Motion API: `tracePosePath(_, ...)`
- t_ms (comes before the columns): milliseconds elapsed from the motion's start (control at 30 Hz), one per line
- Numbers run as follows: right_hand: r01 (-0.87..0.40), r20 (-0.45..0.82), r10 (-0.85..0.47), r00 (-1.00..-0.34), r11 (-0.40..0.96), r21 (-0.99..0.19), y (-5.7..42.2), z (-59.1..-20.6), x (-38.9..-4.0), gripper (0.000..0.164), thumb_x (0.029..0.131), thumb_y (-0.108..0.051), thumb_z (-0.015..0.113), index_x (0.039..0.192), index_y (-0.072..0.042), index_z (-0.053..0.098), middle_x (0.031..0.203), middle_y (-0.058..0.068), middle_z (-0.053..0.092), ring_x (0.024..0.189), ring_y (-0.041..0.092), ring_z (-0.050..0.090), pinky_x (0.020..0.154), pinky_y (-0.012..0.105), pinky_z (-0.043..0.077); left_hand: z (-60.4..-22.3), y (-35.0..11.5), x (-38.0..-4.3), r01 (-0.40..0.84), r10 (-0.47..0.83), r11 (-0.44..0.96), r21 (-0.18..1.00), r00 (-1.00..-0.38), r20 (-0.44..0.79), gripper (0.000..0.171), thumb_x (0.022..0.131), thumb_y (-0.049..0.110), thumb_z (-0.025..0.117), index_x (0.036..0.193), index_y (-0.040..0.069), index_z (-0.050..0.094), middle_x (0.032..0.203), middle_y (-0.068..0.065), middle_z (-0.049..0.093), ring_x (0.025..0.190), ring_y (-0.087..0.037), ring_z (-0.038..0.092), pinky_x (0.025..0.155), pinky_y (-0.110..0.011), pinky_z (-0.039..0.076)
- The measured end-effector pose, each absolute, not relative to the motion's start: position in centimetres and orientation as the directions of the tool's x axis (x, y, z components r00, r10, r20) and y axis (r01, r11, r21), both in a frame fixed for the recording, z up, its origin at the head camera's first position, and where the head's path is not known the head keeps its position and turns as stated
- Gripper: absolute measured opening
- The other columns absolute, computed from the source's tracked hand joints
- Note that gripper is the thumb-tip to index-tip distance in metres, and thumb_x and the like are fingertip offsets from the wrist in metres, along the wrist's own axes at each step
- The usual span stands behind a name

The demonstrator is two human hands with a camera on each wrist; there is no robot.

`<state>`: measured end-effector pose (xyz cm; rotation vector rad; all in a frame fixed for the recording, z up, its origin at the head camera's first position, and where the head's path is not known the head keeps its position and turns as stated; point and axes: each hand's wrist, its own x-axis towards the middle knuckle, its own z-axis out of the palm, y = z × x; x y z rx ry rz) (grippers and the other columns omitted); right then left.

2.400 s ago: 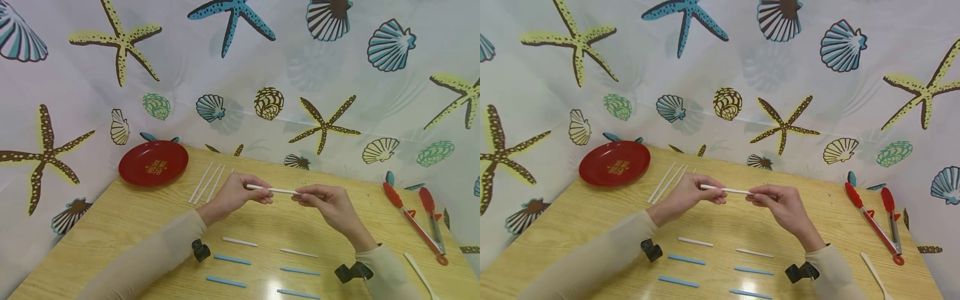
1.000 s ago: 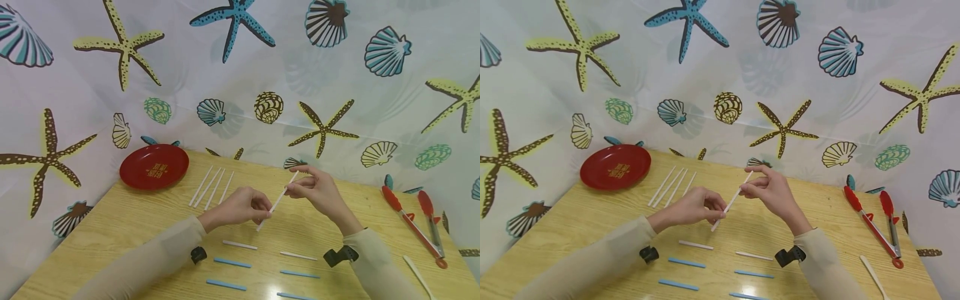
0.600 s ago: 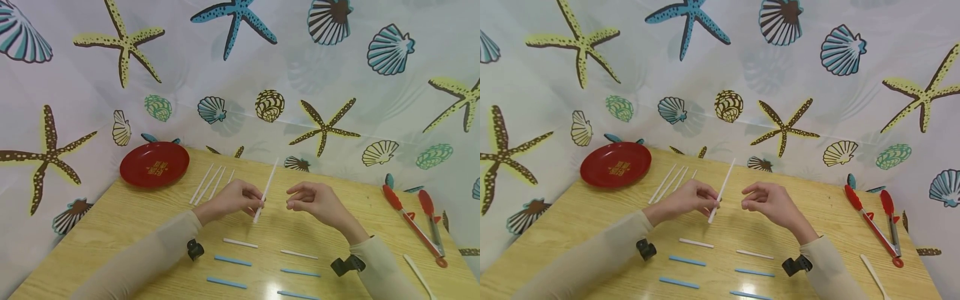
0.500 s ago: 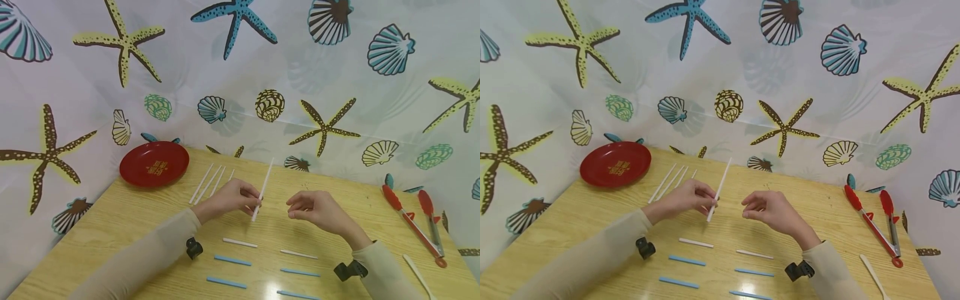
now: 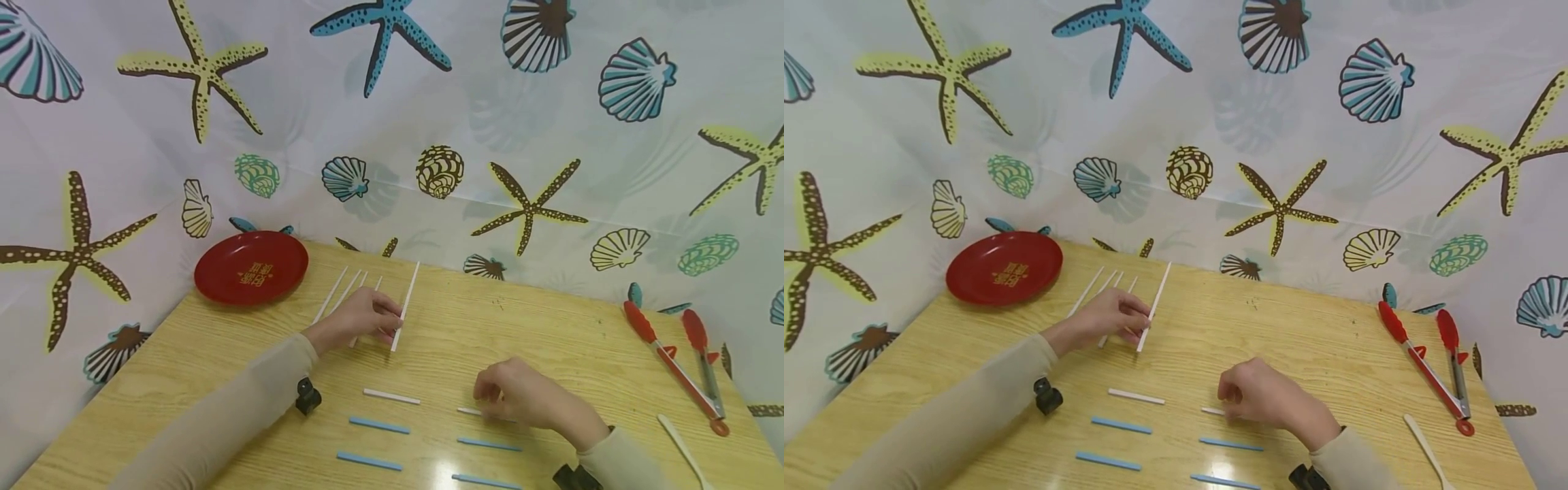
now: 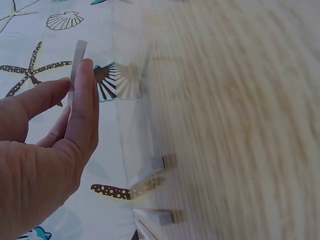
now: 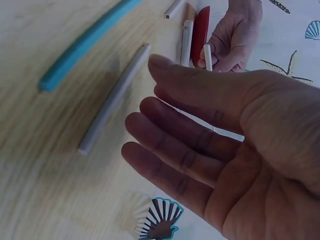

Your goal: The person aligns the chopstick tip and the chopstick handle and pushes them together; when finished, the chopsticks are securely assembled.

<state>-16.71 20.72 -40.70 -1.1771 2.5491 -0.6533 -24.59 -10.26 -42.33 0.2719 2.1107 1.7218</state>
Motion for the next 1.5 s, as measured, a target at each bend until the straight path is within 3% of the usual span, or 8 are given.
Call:
tracePosePath(233, -0.610, -0.109, -0.738, -0.666, 0.623, -0.490, 20.7, -41.3, -16.4, 0.020, 0.076, -0.004, 0.083, 0.086, -0.012, 0.069, 0.081, -0.008, 0.063, 0.074, 0.008, 0.058, 0.065, 0.025, 0.051, -43.0, -10.7, -25.1, -0.136, 0.357, 0.248, 0.959, -0.908, -0.221, 0.024, 0.091, -0.005, 0.067, 0.113, -0.012, 0.061, 0.092, -0.020, 0.066, 0.072, -0.026, 0.068, 0.069, -0.040, 0.060)
tracePosePath(667, -0.611, -0.118, -0.733, -0.670, 0.634, -0.474, 20.7, -41.8, -16.3, 0.020, 0.077, -0.003, 0.084, 0.084, -0.014, 0.069, 0.081, -0.009, 0.064, 0.073, 0.003, 0.057, 0.064, 0.024, 0.051, -43.6, -10.9, -25.3, -0.169, 0.273, 0.373, 0.912, -0.920, -0.282, 0.016, 0.086, -0.010, 0.070, 0.100, -0.012, 0.064, 0.087, -0.019, 0.065, 0.065, -0.022, 0.066, 0.062, -0.034, 0.060)
tracePosePath(1067, -0.643, -0.092, -0.752, -0.652, 0.614, -0.457, 20.8, -41.8, -16.5, 0.020, 0.077, 0.001, 0.081, 0.080, -0.014, 0.068, 0.076, -0.013, 0.060, 0.068, -0.001, 0.053, 0.060, 0.021, 0.049, -42.6, -10.7, -25.5, -0.068, 0.239, 0.598, 0.798, -0.936, -0.259, 0.009, 0.085, -0.007, 0.072, 0.093, -0.008, 0.069, 0.077, -0.013, 0.067, 0.060, -0.021, 0.068, 0.058, -0.031, 0.059)
tracePosePath(1500, -0.643, -0.095, -0.753, -0.651, 0.614, -0.458, 20.9, -41.8, -16.5, 0.019, 0.079, 0.001, 0.081, 0.080, -0.014, 0.068, 0.074, -0.014, 0.059, 0.067, -0.001, 0.053, 0.060, 0.021, 0.049, -42.6, -10.6, -25.9, 0.032, 0.233, 0.709, 0.704, -0.953, -0.191, 0.007, 0.083, -0.007, 0.073, 0.078, -0.005, 0.068, 0.064, -0.010, 0.065, 0.053, -0.020, 0.067, 0.052, -0.029, 0.057)
